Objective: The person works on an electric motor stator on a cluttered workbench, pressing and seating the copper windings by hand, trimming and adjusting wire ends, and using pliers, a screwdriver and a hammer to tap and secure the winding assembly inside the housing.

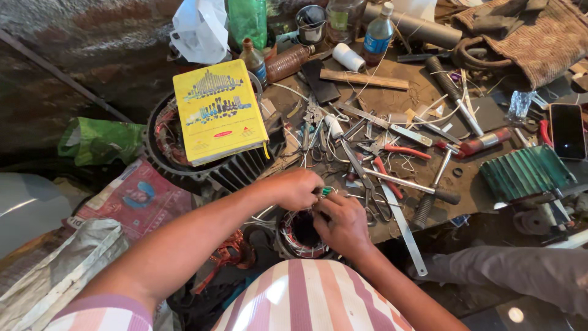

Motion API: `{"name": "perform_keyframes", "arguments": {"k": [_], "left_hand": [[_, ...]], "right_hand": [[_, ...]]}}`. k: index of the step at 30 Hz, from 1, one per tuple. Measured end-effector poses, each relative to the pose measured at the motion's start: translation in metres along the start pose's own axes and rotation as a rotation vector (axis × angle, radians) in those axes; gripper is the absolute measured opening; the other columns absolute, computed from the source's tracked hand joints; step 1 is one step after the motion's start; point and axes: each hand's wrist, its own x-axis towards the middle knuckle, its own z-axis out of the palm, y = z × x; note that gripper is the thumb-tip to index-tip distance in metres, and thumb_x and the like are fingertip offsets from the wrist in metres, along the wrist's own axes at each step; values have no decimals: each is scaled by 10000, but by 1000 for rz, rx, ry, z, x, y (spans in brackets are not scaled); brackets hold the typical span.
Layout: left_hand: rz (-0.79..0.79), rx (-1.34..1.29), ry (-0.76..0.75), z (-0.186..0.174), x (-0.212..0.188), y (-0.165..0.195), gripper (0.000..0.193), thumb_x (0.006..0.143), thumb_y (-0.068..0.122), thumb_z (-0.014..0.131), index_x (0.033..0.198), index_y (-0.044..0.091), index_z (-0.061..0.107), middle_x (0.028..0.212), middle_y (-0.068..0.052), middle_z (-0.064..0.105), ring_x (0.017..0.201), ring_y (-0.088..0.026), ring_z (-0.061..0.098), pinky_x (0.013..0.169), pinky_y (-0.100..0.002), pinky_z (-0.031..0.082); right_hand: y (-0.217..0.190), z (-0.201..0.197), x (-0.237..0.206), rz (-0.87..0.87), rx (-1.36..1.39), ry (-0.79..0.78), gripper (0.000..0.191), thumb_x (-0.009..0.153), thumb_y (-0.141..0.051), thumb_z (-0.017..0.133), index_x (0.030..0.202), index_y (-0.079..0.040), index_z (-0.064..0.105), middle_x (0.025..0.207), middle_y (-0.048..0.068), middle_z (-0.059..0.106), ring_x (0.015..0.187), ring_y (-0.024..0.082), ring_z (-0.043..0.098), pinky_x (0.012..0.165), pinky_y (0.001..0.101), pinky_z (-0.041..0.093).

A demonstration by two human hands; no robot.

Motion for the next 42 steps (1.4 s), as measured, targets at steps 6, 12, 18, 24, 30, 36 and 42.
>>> {"name": "perform_keyframes", "arguments": {"k": [6,12,18,24,30,36,42], "left_hand": [[207,-145,-23,5,12,-17,174,767,173,728,904,66,731,854,-132,752,816,-285,733,715,-417,560],[133,-122,-96,19,29,-35,151,823,168,723,926,60,744,836,-121,743,772,-243,712,698,-396,546],[58,-368,-72,46,41,-43,178,836,136,689,943,30,784,801,-123,772,729,-188,699,678,-370,559],[132,-194,-44,31,26,-44,213,838,202,724,1013,91,775,850,-119,762,757,-212,710,690,-376,544],[98,-171,1,16,0,-30,256,804,313,778,950,104,778,847,-129,768,765,-260,732,697,-400,544],[88,-227,62,22,7,-38,240,811,294,772,947,97,789,795,-133,750,722,-243,724,687,-389,544],[68,-268,73,28,13,-50,222,793,257,764,936,89,796,769,-122,753,701,-216,715,673,-375,541]], "right_hand": [[4,-3,-3,-103,-35,-11,159,744,-125,755,900,-108,728,800,60,636,770,286,633,724,438,424],[4,-1,-3,-108,-25,3,169,714,-120,758,873,-106,704,803,66,621,782,295,623,744,427,430],[4,-1,-2,-105,-36,26,164,729,-102,762,882,-107,703,795,52,632,763,279,619,746,422,420],[9,5,-4,22,56,94,157,745,-87,748,898,-98,716,804,53,666,742,277,651,731,414,441],[19,10,4,200,141,46,122,749,-73,727,856,-41,678,806,118,659,748,335,670,669,422,521],[12,2,3,180,181,51,135,799,-79,721,918,-44,669,836,114,637,740,322,661,651,413,523],[1,0,4,72,24,36,240,762,-199,829,952,-99,722,844,68,657,734,289,661,656,421,485]]}}
